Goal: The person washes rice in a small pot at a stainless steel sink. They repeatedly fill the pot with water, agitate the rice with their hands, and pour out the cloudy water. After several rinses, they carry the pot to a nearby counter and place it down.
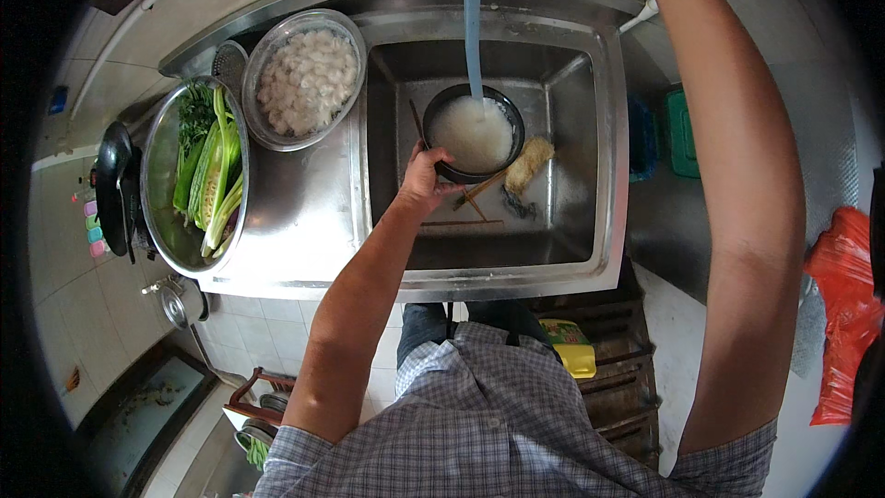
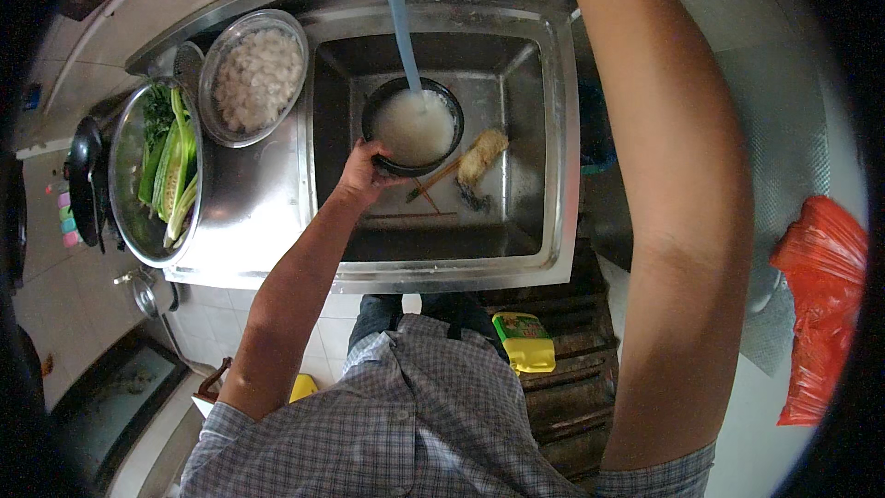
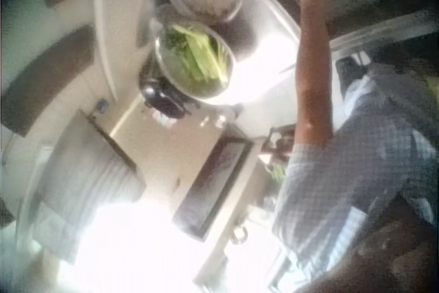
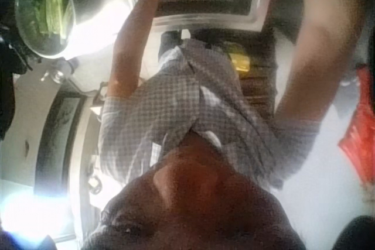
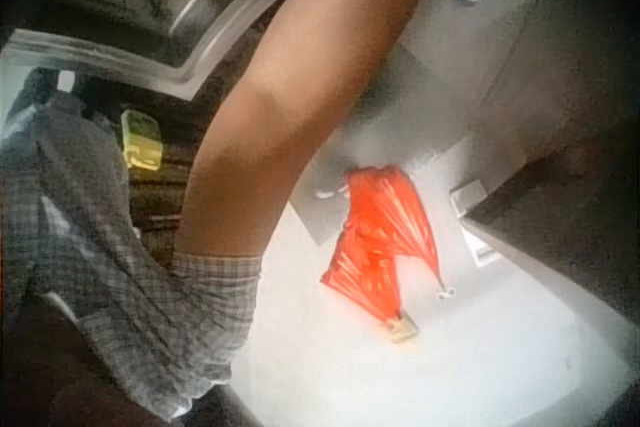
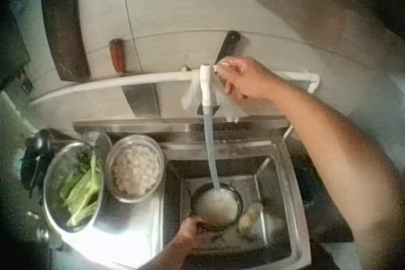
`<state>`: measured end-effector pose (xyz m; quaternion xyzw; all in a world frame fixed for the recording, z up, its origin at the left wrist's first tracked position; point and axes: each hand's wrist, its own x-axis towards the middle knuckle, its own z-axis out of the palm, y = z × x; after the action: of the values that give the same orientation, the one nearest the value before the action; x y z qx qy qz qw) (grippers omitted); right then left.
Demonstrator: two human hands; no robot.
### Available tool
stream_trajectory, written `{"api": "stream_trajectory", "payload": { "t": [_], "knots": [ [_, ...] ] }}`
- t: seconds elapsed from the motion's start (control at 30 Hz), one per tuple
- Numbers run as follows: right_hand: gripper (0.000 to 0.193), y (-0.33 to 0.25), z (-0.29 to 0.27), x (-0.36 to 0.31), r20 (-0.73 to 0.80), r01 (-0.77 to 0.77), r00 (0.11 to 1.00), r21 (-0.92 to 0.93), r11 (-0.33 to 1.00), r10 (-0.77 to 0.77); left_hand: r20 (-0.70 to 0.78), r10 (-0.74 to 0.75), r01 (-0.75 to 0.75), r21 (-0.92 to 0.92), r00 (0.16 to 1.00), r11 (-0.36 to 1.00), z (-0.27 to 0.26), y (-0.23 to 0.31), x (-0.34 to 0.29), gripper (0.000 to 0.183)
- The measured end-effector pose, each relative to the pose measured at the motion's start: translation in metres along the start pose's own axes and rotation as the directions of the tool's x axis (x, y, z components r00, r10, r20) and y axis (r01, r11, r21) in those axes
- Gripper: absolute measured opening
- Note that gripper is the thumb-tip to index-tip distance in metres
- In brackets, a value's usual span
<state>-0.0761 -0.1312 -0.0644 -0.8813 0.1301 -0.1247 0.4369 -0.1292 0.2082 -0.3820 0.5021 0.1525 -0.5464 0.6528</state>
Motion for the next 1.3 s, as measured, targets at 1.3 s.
{"api": "stream_trajectory", "payload": {
  "t": [1.3],
  "knots": [
    [0.037, -0.009, 0.095, -0.100, 0.315, 0.121, 0.949, -0.387, 0.914, 0.008, 0.091, -0.028, 0.018, 0.111, 0.995, 0.994, -0.023, -0.022, -0.009, 0.097]
  ]
}}
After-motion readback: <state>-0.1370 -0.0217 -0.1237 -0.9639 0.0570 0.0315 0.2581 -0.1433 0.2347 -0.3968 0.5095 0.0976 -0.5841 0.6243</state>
